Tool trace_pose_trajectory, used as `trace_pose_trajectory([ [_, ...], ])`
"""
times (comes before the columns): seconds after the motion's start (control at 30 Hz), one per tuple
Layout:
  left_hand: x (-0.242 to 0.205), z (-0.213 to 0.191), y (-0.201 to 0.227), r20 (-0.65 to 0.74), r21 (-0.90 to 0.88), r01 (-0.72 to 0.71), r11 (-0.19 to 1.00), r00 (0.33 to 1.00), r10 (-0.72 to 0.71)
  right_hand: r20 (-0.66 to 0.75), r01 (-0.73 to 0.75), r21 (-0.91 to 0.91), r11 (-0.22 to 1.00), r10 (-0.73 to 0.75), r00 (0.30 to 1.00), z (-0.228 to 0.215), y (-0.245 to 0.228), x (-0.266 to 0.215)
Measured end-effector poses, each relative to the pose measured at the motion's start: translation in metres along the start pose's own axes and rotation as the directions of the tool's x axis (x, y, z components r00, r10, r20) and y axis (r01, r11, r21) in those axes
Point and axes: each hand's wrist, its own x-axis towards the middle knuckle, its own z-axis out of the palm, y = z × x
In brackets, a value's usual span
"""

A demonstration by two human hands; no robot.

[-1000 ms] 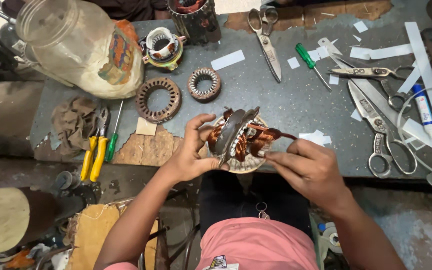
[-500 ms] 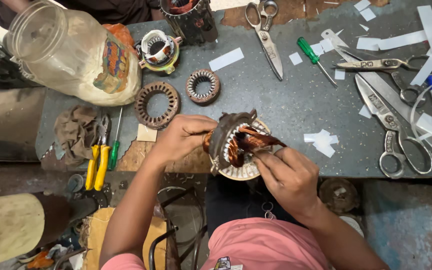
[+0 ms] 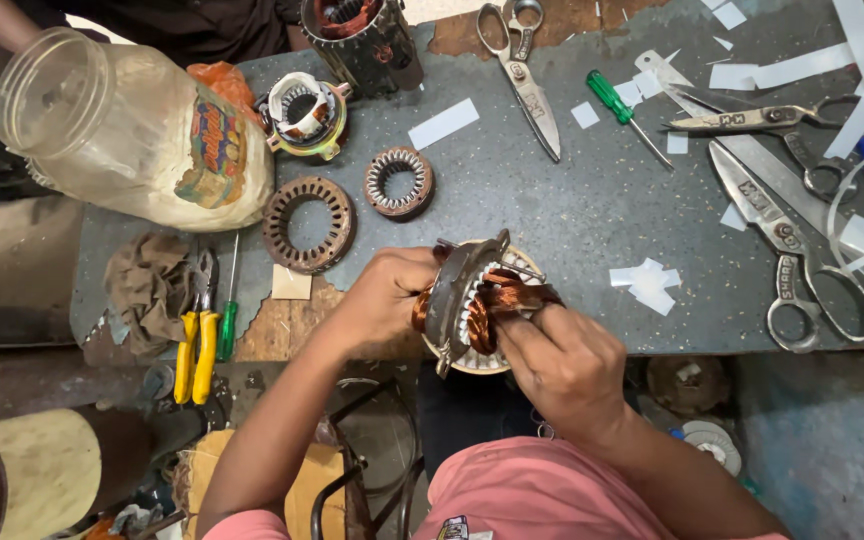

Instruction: The person winds a copper wire around a stator core by hand, carefully placing the wire into the slots and adjusting its position. The person also uses a small white plastic piece to separate the wire layers.

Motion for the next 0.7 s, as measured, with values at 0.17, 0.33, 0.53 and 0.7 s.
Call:
trace_pose_trajectory([
  [0.17, 0.0018, -0.0008, 0.0046, -0.006, 0.055, -0.029, 0.998, 1.000, 0.029, 0.004, 0.015, -0.006, 1.000, -0.015, 1.000, 0.0006, 0.0020, -0.0007],
  [0.33, 0.0021, -0.0039, 0.0051, 0.019, 0.062, -0.037, 0.997, 0.999, 0.036, -0.030, 0.033, 0.044, 0.998, -0.031, 0.999, 0.0038, 0.0046, -0.0021],
  [0.53, -0.0003, -0.0024, 0.0032, 0.023, 0.003, 0.065, 0.998, 0.998, -0.066, -0.053, 0.059, 0.081, 0.995, -0.055, 0.997, 0.0061, 0.0066, -0.0027],
  [0.7, 0.0039, -0.0007, 0.0056, 0.021, 0.009, -0.009, 1.000, 1.000, 0.009, -0.020, 0.074, 0.063, 0.995, -0.073, 0.997, 0.0026, 0.0069, -0.0009],
])
